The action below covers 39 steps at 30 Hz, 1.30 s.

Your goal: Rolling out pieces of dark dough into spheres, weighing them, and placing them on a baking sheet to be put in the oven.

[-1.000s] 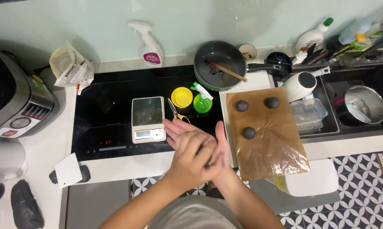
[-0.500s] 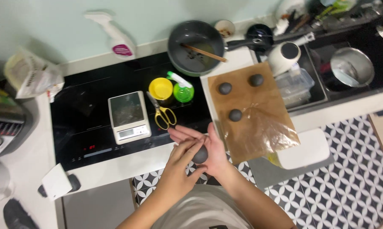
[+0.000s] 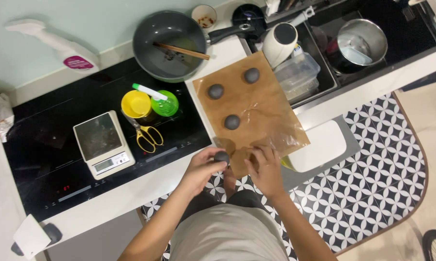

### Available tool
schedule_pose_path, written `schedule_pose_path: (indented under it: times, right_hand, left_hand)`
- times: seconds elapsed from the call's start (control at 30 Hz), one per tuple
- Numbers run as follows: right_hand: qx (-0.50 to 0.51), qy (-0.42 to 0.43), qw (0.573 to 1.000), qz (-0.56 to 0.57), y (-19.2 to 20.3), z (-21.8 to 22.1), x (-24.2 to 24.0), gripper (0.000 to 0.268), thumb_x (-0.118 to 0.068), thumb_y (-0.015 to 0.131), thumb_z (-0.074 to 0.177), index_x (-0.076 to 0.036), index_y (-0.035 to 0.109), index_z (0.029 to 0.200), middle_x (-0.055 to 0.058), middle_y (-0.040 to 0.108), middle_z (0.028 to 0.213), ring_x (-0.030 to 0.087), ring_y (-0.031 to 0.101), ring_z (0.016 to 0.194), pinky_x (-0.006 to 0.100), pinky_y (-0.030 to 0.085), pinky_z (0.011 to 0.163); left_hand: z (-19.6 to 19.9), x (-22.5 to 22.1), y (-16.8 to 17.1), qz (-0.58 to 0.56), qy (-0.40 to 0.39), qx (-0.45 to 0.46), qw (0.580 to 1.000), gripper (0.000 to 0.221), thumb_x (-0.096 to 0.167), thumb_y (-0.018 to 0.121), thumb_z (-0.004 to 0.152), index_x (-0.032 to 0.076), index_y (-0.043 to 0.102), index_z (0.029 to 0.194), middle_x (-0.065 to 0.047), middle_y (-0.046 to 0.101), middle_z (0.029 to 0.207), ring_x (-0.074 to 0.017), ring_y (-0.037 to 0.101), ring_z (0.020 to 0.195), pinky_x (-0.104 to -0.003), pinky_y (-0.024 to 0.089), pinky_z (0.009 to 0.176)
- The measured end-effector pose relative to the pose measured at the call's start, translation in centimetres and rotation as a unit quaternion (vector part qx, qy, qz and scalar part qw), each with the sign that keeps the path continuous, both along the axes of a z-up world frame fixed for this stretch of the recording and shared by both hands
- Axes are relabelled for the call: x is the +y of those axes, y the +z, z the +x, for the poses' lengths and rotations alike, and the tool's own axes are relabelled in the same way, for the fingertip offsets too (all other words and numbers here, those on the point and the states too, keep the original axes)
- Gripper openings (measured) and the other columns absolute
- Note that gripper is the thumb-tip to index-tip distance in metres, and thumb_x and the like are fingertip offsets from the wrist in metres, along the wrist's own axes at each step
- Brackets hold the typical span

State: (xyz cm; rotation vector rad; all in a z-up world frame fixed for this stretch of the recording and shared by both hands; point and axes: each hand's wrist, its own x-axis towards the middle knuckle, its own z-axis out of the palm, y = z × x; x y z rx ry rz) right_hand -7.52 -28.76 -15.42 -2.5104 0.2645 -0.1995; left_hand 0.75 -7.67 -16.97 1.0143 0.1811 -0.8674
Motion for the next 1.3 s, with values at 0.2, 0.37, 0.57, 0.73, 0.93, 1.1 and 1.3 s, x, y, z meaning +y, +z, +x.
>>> schedule_pose_path:
  times: [0.2,0.37,0.57,0.73,0.93,1.1,1.3]
  right_hand:
    - [-0.084,0.125,0.987,-0.052,-2.3,-2.1,-2.2,0.044,-0.02,0.084,0.072,-0.015,0.072,0.114,0.005,0.059,0.13,0.041,0.045,0.132,0.062,0.033,0.113]
    - [-0.099,0.152,0.983,-0.02,-3.4,-2.8,-2.8,0.049,-0.016,0.086,0.07,-0.013,0.07,0.117,0.005,0.059,0.132,0.04,0.044,0.136,0.064,0.033,0.115]
    - [-0.12,0.153,0.981,-0.018,-4.2,-3.0,-3.3,0.049,-0.01,0.085,0.069,-0.011,0.07,0.115,0.006,0.06,0.132,0.039,0.046,0.136,0.062,0.036,0.116]
    - [-0.117,0.162,0.98,0.017,-3.0,-2.7,-3.9,0.048,-0.002,0.081,0.07,-0.01,0.071,0.116,0.006,0.061,0.129,0.037,0.048,0.134,0.059,0.037,0.117]
    - [-0.126,0.167,0.978,0.024,-2.5,-2.6,-4.2,0.044,0.0,0.078,0.071,-0.01,0.07,0.113,0.006,0.063,0.128,0.036,0.05,0.133,0.056,0.037,0.116]
    - [-0.115,0.18,0.977,0.022,-2.3,-2.4,-4.5,0.047,0.003,0.078,0.071,-0.011,0.07,0.115,0.005,0.063,0.129,0.035,0.05,0.134,0.056,0.037,0.117]
    - [-0.109,0.188,0.976,0.001,-3.1,-2.5,-4.4,0.052,0.008,0.072,0.066,-0.01,0.071,0.114,0.006,0.063,0.13,0.037,0.048,0.134,0.057,0.036,0.115]
  left_hand:
    - [1.6,-5.0,-5.6,0.078,-0.09,-0.209,0.971,0.044,0.001,0.081,0.079,0.004,0.065,0.12,-0.007,0.066,0.105,-0.0156,0.067,0.097,-0.029,0.056,0.085]
    - [1.2,-8.6,-2.7,0.287,-0.113,-0.471,0.827,0.043,0.001,0.082,0.071,0.005,0.064,0.11,-0.015,0.063,0.106,-0.0332,0.065,0.101,-0.04,0.054,0.087]
    - [0.5,-9.5,-3.3,0.369,-0.179,-0.529,0.743,0.054,0.001,0.081,0.07,0.007,0.059,0.119,-0.02,0.053,0.118,-0.0428,0.054,0.114,-0.049,0.047,0.097]
    - [2.0,-8.5,0.4,0.352,-0.222,-0.473,0.776,0.073,0.003,0.086,0.061,0.009,0.057,0.127,-0.016,0.053,0.126,-0.0398,0.048,0.122,-0.046,0.044,0.102]
    - [1.8,-8.6,0.5,0.321,-0.251,-0.57,0.714,0.081,-0.009,0.076,0.062,0.005,0.053,0.139,-0.01,0.052,0.141,-0.0388,0.047,0.124,-0.045,0.041,0.105]
    - [1.8,-8.8,-1.1,0.344,-0.286,-0.555,0.702,0.067,-0.005,0.072,0.074,0.007,0.058,0.138,-0.006,0.054,0.136,-0.0343,0.049,0.123,-0.042,0.042,0.107]
    - [1.3,-8.7,0.0,0.319,-0.222,-0.598,0.701,0.081,-0.005,0.071,0.072,0.002,0.045,0.149,-0.018,0.05,0.141,-0.0402,0.046,0.128,-0.047,0.04,0.108]
